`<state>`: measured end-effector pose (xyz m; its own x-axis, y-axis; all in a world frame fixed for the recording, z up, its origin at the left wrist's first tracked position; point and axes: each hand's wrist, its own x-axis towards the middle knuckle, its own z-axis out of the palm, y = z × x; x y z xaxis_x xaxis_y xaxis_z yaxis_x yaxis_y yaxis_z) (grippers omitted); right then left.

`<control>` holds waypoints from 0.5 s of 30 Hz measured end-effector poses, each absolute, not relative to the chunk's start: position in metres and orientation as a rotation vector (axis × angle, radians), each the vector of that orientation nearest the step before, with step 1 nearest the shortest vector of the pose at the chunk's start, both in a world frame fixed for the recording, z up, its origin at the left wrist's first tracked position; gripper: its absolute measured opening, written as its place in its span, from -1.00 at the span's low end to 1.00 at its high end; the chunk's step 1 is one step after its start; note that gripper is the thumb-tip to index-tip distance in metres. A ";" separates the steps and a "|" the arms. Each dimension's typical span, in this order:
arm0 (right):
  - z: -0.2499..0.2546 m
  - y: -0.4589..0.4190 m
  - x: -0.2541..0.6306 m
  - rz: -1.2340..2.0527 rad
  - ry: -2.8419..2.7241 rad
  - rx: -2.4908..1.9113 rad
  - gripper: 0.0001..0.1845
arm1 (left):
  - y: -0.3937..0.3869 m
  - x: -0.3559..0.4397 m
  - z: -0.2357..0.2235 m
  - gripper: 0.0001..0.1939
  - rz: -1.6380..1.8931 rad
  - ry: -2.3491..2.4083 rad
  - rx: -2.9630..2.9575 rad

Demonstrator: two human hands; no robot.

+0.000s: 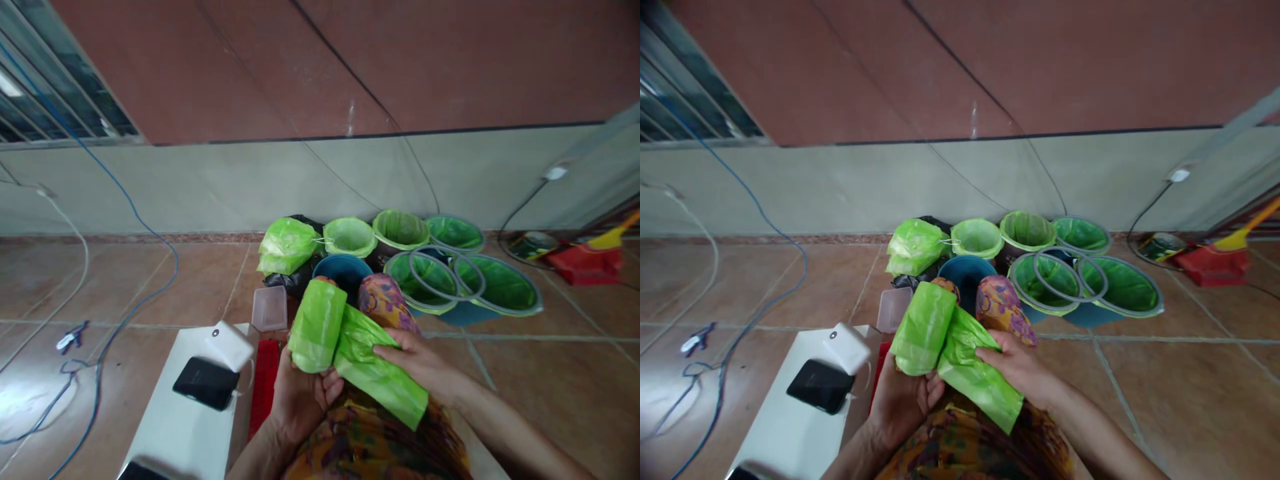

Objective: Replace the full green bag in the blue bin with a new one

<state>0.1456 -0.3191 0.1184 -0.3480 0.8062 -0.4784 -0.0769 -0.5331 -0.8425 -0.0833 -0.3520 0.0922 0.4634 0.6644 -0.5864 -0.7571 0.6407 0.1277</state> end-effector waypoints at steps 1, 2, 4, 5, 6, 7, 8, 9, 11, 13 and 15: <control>0.118 -0.320 0.155 1.928 -0.981 -1.302 -0.54 | -0.352 -0.081 0.089 -0.29 0.800 0.657 -0.153; 0.119 -0.319 0.165 1.915 -0.957 -1.326 -0.54 | -0.351 -0.079 0.087 -0.24 0.712 0.676 -0.131; 0.125 -0.318 0.184 1.892 -0.929 -1.375 -0.53 | -0.349 -0.082 0.087 -0.20 0.512 0.729 -0.029; 0.129 -0.317 0.192 1.886 -0.937 -1.393 -0.53 | -0.347 -0.085 0.091 -0.22 0.417 0.761 0.052; 0.134 -0.316 0.201 1.884 -0.958 -1.403 -0.53 | -0.345 -0.091 0.096 -0.27 0.336 0.798 0.154; 0.140 -0.316 0.209 1.884 -0.985 -1.407 -0.53 | -0.342 -0.096 0.104 -0.32 0.272 0.839 0.277; 0.146 -0.315 0.217 1.891 -1.006 -1.412 -0.54 | -0.339 -0.102 0.113 -0.38 0.224 0.888 0.408; 0.152 -0.316 0.224 1.899 -1.013 -1.420 -0.54 | -0.335 -0.105 0.122 -0.46 0.208 0.945 0.557; 0.164 -0.318 0.240 1.887 -0.969 -1.456 -0.53 | -0.324 -0.106 0.138 -0.56 0.332 1.074 0.863; 0.175 -0.321 0.256 1.839 -0.884 -1.503 -0.54 | -0.314 -0.095 0.147 -0.62 0.621 1.211 1.137; 0.185 -0.323 0.275 1.754 -0.806 -1.566 -0.55 | -0.305 -0.075 0.146 -0.56 0.859 1.323 1.340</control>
<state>0.2747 -0.3234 0.1848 -0.0806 0.7965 -0.5992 -0.0644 -0.6040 -0.7943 -0.0753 -0.3047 0.1460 0.1413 0.9763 -0.1641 0.2474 0.1257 0.9607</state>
